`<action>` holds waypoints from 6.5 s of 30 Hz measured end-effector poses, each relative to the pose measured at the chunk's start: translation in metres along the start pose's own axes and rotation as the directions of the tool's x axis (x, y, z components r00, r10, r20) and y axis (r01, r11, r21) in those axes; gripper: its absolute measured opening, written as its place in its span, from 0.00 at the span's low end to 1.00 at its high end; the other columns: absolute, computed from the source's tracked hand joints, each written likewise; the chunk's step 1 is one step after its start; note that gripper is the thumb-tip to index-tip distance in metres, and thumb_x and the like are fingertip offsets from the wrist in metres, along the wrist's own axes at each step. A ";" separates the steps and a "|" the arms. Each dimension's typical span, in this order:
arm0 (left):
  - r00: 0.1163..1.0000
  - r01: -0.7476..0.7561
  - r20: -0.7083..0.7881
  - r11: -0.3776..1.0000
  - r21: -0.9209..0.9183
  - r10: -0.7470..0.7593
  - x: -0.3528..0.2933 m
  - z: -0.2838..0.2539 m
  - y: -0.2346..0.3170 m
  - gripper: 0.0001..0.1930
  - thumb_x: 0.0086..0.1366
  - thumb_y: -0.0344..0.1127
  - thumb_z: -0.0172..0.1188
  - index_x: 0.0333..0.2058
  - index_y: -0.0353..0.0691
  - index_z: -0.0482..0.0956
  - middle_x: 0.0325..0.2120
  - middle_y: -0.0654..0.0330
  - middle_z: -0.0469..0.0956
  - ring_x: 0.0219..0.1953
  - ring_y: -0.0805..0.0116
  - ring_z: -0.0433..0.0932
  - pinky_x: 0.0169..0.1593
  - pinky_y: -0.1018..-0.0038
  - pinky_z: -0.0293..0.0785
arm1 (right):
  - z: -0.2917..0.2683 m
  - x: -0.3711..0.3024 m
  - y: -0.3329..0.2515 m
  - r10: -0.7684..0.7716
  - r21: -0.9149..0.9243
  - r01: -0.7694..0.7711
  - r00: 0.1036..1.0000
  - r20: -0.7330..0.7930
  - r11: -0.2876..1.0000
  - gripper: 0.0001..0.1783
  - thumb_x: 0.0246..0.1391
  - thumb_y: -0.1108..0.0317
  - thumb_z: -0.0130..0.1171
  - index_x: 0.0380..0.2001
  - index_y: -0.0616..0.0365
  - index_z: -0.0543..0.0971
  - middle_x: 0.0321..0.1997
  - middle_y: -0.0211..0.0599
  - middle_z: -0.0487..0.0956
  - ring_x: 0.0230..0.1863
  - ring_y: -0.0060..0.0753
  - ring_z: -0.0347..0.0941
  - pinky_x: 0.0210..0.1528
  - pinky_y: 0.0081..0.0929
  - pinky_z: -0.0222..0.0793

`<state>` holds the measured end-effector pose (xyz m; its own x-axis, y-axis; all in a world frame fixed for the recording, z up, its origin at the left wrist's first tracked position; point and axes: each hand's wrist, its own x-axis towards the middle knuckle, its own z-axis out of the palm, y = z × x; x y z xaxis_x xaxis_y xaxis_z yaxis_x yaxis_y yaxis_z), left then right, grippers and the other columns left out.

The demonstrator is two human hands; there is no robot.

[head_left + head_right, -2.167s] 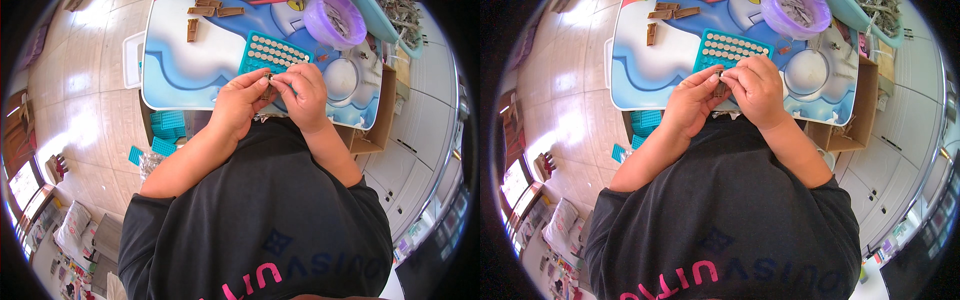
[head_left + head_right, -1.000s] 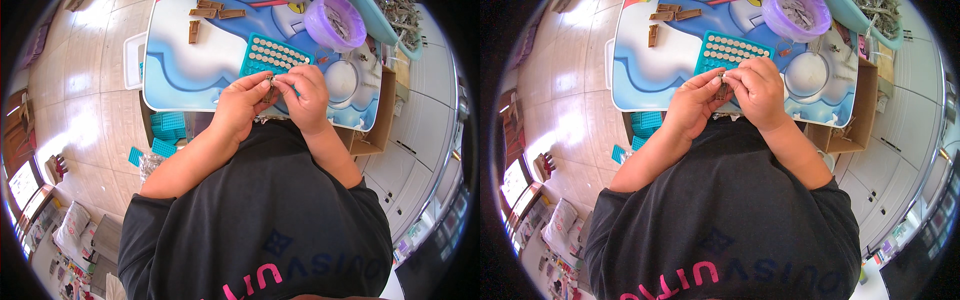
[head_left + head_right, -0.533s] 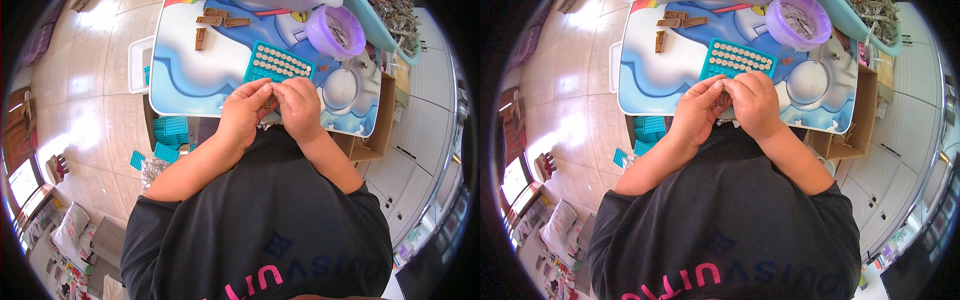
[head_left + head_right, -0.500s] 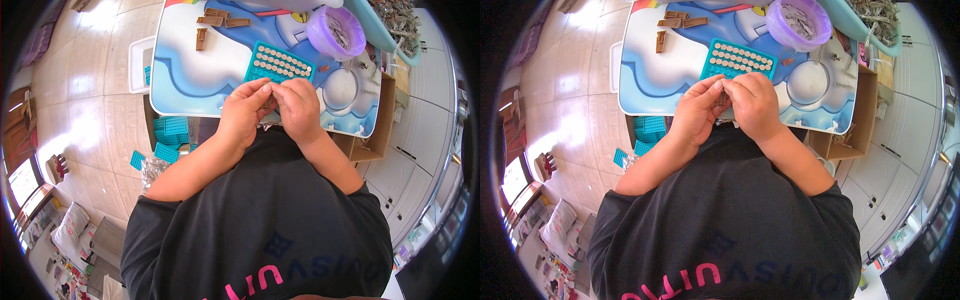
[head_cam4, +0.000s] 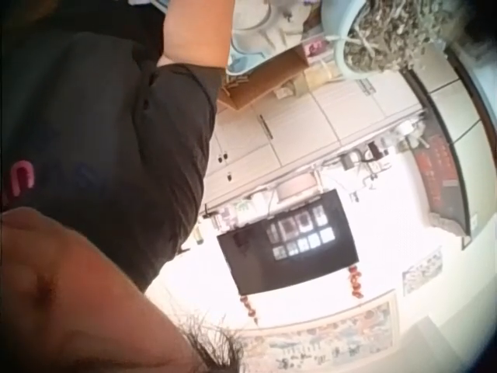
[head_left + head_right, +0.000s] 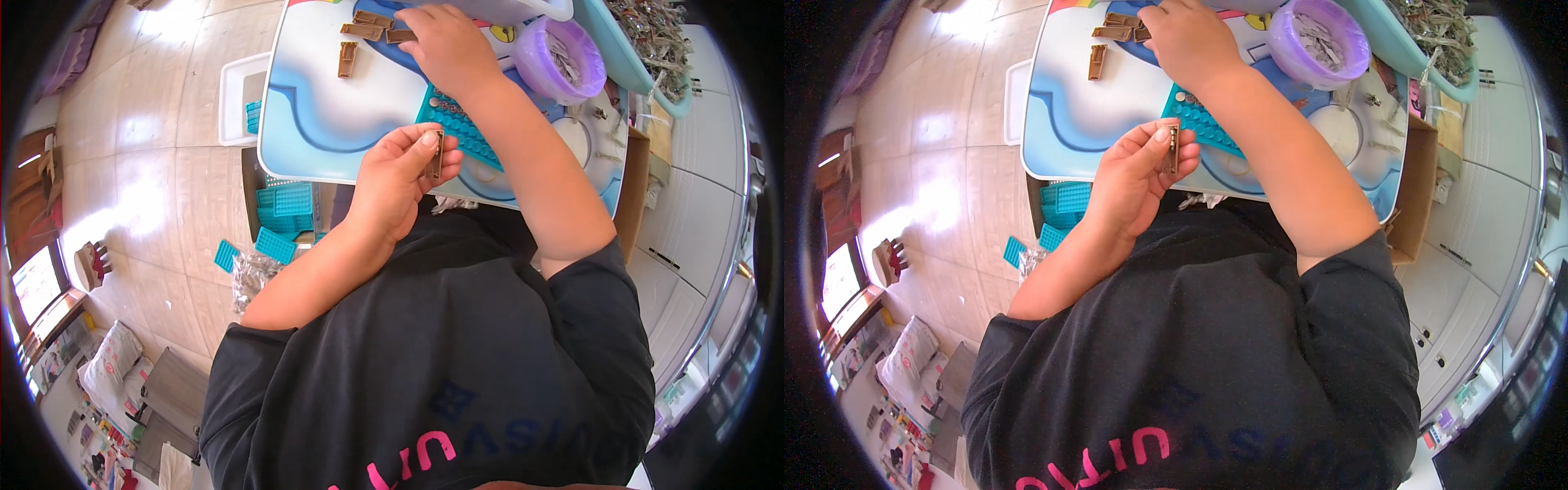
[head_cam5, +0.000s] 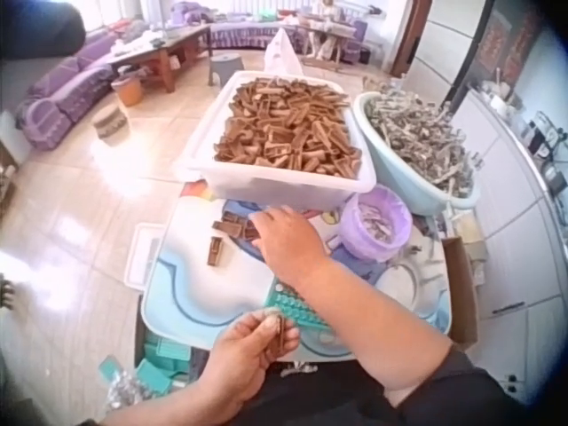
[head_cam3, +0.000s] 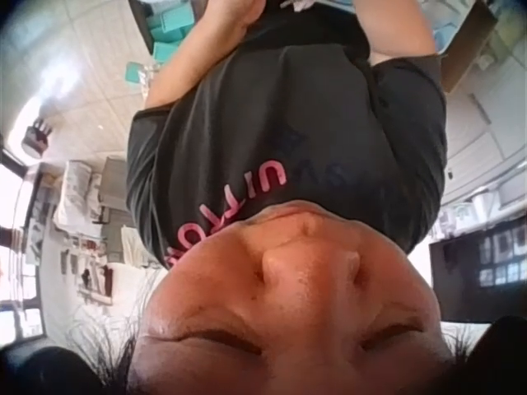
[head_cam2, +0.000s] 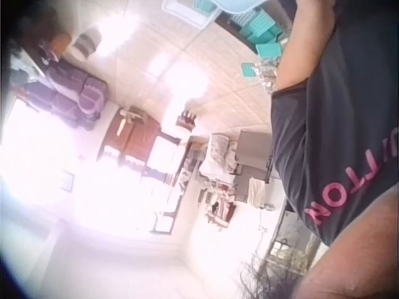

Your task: The person assembles small circular components into rectangular plastic housings by hand, using an alignment tray to position the components before insertion.

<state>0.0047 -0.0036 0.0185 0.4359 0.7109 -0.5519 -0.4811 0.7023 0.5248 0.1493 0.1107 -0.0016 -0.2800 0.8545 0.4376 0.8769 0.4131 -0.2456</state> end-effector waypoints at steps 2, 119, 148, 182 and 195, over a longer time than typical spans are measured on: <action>1.000 -0.006 0.000 1.000 0.002 0.006 -0.001 0.001 0.002 0.10 0.66 0.33 0.49 0.42 0.33 0.69 0.37 0.53 0.75 0.37 0.65 0.77 0.44 0.71 0.76 | 0.008 -0.003 0.007 0.090 -0.041 -0.083 0.977 0.196 0.996 0.29 0.39 0.57 0.67 0.45 0.56 0.71 0.43 0.48 0.76 0.49 0.38 0.71 0.50 0.32 0.65; 0.908 0.310 0.337 0.941 -0.134 -0.251 0.005 0.015 0.000 0.15 0.66 0.34 0.46 0.50 0.36 0.65 0.38 0.55 0.73 0.40 0.68 0.76 0.46 0.73 0.75 | -0.138 -0.057 0.068 0.482 -0.049 -0.479 0.874 0.059 0.876 0.08 0.51 0.68 0.54 0.35 0.57 0.76 0.30 0.36 0.79 0.31 0.30 0.76 0.35 0.25 0.70; 0.916 0.275 0.336 0.953 -0.126 -0.220 -0.004 0.018 -0.010 0.16 0.63 0.34 0.52 0.47 0.33 0.69 0.36 0.55 0.75 0.37 0.64 0.75 0.46 0.70 0.71 | -0.102 -0.143 -0.062 0.412 0.635 -0.212 0.893 -0.183 0.743 0.04 0.46 0.77 0.60 0.27 0.62 0.75 0.29 0.37 0.76 0.29 0.32 0.72 0.32 0.22 0.67; 0.944 0.220 0.252 0.975 0.006 -0.214 -0.004 0.019 -0.010 0.16 0.65 0.36 0.49 0.47 0.32 0.71 0.39 0.56 0.75 0.40 0.68 0.76 0.47 0.73 0.74 | -0.101 -0.141 -0.053 0.265 0.489 -0.164 0.953 -0.145 0.857 0.09 0.41 0.78 0.61 0.30 0.61 0.75 0.28 0.39 0.75 0.27 0.35 0.72 0.27 0.25 0.67; 0.525 -0.323 0.209 -0.034 0.946 0.825 0.055 -0.015 0.069 0.13 0.57 0.41 0.60 0.36 0.39 0.76 0.25 0.60 0.75 0.22 0.69 0.70 0.29 0.73 0.68 | -0.157 -0.206 0.014 0.621 0.969 -0.198 0.781 0.066 0.147 0.19 0.50 0.62 0.61 0.40 0.64 0.73 0.42 0.39 0.72 0.38 0.27 0.69 0.41 0.24 0.65</action>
<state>-0.0157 0.0834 0.0142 -0.0094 0.9603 0.2787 0.5953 -0.2186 0.7732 0.2807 -0.1086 0.0405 0.2999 0.9447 0.1322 -0.1943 0.1962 -0.9611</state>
